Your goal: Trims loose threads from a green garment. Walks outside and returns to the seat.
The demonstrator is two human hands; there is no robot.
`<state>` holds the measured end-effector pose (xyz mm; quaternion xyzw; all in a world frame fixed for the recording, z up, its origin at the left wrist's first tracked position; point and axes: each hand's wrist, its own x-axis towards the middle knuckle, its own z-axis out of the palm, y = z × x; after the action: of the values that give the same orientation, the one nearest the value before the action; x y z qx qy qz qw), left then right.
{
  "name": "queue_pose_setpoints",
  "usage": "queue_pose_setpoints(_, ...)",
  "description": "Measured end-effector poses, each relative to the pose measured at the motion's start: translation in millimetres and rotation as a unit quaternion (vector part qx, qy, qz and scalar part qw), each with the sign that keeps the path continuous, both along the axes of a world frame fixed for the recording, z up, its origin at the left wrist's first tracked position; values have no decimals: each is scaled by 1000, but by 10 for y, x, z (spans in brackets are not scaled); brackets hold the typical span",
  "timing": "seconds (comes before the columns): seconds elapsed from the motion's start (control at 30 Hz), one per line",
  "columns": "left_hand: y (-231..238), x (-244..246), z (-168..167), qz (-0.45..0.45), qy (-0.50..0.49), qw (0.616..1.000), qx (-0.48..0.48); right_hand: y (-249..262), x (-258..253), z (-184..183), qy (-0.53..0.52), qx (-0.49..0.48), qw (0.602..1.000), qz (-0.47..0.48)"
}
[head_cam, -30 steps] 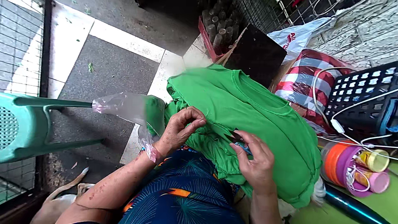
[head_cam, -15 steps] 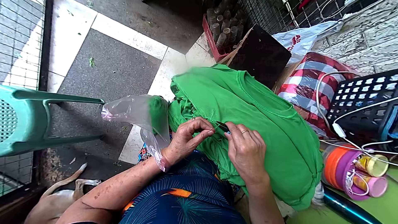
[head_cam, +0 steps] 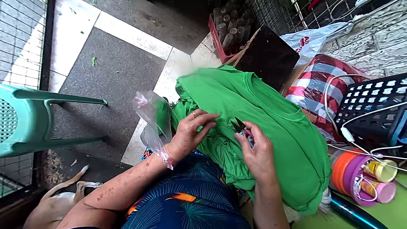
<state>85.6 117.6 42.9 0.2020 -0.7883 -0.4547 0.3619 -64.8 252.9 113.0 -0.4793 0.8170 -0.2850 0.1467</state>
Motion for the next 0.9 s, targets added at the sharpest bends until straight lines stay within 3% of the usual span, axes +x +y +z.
queue_pose_setpoints(0.07,-43,-57,-8,-18,-37,998,-53,-4,6,-6,-9,-12,1000,1)
queue_pose_setpoints(0.23,-52,-94,-187,-5,14,990,-143,-39,51,2,11,-25,999,21)
queue_pose_setpoints(0.47,44,51,-240,12,6,986,-164,-42,16,-33,69,-23,996,55)
queue_pose_setpoints(0.67,130,126,-193,4,-5,998,-67,-39,-14,-9,174,-10,973,152)
queue_pose_setpoints(0.9,172,69,-138,7,4,1000,-9,-150,83,-97,245,-6,957,153)
